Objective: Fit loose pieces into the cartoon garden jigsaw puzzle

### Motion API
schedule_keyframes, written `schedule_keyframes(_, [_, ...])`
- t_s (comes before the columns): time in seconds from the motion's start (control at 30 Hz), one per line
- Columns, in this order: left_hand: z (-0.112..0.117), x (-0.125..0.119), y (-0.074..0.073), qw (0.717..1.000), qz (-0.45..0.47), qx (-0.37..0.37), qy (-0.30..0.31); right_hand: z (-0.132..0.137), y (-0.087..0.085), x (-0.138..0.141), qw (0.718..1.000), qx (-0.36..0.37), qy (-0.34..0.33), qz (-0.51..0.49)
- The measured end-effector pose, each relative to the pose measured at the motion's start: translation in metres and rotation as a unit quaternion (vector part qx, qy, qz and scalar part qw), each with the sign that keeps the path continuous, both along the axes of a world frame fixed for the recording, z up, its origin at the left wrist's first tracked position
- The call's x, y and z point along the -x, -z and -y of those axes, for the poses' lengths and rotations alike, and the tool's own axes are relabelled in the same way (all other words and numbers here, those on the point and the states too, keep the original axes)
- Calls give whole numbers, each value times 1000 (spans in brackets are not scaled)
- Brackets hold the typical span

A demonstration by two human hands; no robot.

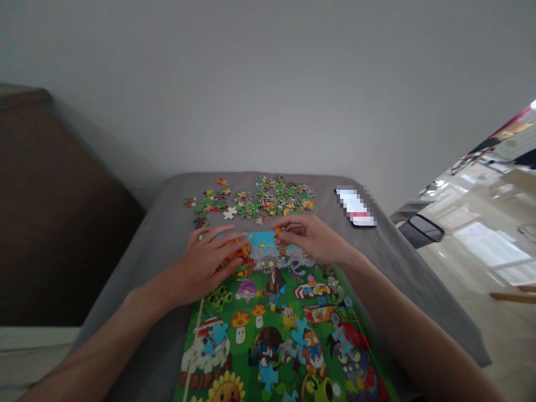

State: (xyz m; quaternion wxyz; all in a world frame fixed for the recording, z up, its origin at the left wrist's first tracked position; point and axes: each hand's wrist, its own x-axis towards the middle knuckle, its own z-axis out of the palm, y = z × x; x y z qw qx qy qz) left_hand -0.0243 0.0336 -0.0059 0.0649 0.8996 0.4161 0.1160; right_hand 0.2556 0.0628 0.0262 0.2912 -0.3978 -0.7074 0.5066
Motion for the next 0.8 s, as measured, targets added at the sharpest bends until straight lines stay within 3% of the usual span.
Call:
schedule_keyframes(0.17, [-5, 9, 0, 1000, 6, -3, -11, -4, 16, -5, 989, 95, 105, -48])
schedule_keyframes(0.37, [-11, 18, -2, 999, 15, -15, -30, 5, 23, -17, 971, 155, 142, -115])
schedule_keyframes(0.47, [-12, 22, -6, 998, 12, -10, -54, 8, 24, -19, 968, 149, 151, -131])
schedule_keyframes(0.63, [-15, 26, -15, 994, 23, 0, -105, 14, 26, -19, 987, 95, 103, -72])
schedule_keyframes(0.8, [-22, 31, -14, 989, 28, 14, -142, 4, 22, 18, 997, 17, 71, -2])
